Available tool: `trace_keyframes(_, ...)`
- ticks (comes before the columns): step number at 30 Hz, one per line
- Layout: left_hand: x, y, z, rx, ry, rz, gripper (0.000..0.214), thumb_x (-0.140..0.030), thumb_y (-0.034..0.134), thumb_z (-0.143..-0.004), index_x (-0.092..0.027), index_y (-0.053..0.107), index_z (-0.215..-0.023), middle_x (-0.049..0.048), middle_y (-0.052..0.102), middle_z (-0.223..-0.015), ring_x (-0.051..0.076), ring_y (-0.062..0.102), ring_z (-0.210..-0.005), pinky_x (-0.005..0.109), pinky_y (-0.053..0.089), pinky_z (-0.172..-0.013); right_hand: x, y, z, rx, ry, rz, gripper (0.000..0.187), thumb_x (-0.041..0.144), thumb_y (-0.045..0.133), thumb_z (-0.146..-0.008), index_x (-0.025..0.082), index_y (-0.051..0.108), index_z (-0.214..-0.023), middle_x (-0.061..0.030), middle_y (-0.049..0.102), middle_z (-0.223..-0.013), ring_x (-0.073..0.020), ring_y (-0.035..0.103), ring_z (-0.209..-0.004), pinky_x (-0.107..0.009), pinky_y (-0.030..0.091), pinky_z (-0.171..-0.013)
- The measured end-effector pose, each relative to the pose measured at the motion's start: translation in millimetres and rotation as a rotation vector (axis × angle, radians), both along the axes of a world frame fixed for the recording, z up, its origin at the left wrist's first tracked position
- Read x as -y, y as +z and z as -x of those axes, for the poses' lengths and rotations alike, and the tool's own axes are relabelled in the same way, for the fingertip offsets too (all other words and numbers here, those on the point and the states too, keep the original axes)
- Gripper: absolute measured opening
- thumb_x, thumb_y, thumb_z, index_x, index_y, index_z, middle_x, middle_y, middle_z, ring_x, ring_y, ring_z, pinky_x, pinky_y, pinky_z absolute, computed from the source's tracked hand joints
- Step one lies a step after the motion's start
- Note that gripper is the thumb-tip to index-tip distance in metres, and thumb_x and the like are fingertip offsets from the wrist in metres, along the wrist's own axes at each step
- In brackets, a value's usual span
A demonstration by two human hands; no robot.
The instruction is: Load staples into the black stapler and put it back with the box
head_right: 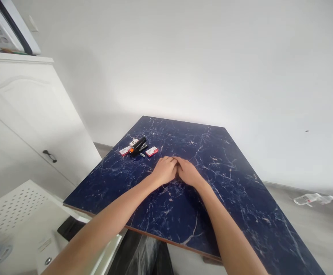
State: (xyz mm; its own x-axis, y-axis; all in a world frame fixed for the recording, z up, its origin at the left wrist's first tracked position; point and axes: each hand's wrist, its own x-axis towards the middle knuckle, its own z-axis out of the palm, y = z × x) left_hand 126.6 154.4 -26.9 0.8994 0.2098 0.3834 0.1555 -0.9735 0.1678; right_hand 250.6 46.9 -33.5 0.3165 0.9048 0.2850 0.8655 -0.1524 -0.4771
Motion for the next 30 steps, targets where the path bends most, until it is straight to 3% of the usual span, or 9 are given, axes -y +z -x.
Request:
trace_keyframes(4,7.7,-9.9,-5.8,-0.042,-0.150,0.004,0.029,-0.026,0.042,-0.101,-0.017,0.061,-0.121,0.0102,0.065,-0.120,0.025,0.055,-0.116,0.041,0.043,-0.100,31.8,2.8,2.3,0.089,0.005,0.140,0.063,0.020,0.045,-0.088,0.012,0.039,-0.151,-0.0152,0.049,-0.149,-0.0303,0.046,-0.136,-0.048,0.037,-0.115)
trace_keyframes(7,17.3,-14.0,-15.9,-0.101,-0.168,-0.038,0.030,-0.021,0.044,-0.097,-0.012,0.062,-0.119,0.0145,0.064,-0.120,0.026,0.056,-0.114,0.041,0.044,-0.100,38.0,6.2,4.1,0.109,-0.042,0.222,0.069,0.017,0.043,-0.085,0.004,0.036,-0.152,-0.0205,0.042,-0.153,-0.0321,0.041,-0.141,-0.049,0.032,-0.118)
trace_keyframes(11,26.3,-16.6,-25.7,-0.117,-0.168,-0.044,0.034,-0.023,0.044,-0.096,-0.011,0.062,-0.123,0.0162,0.063,-0.125,0.028,0.055,-0.117,0.043,0.044,-0.101,40.4,14.7,2.0,0.101,-0.033,0.310,0.074,0.016,0.042,-0.082,0.001,0.031,-0.154,-0.0202,0.037,-0.156,-0.0306,0.038,-0.144,-0.047,0.030,-0.121)
trace_keyframes(16,20.0,-18.9,-14.6,-0.142,-0.263,-0.066,0.043,-0.026,0.041,-0.099,-0.013,0.054,-0.137,0.0171,0.056,-0.138,0.029,0.050,-0.127,0.044,0.039,-0.109,41.7,19.2,12.7,0.159,-0.015,0.368,0.079,0.018,0.045,-0.081,0.008,0.028,-0.158,-0.0148,0.031,-0.160,-0.0306,0.028,-0.149,-0.048,0.026,-0.122)
trace_keyframes(21,14.4,-16.5,-1.3,-0.217,-0.300,-0.170,0.046,-0.030,0.048,-0.096,-0.010,0.055,-0.137,0.0202,0.051,-0.145,0.034,0.046,-0.133,0.046,0.037,-0.110,41.0,20.1,27.2,0.163,0.031,0.389,0.081,0.022,0.045,-0.083,0.009,0.023,-0.159,-0.0136,0.026,-0.162,-0.0293,0.022,-0.151,-0.046,0.023,-0.123)
trace_keyframes(30,11.9,-10.9,-0.6,-0.244,-0.346,-0.141,0.047,-0.026,0.046,-0.097,-0.015,0.049,-0.143,0.0190,0.043,-0.152,0.034,0.041,-0.138,0.049,0.037,-0.109,44.9,16.0,17.4,0.058,0.033,0.403,0.083,0.036,0.048,-0.088,0.019,0.014,-0.162,-0.0086,0.017,-0.166,-0.0298,0.014,-0.153,-0.049,0.018,-0.124)
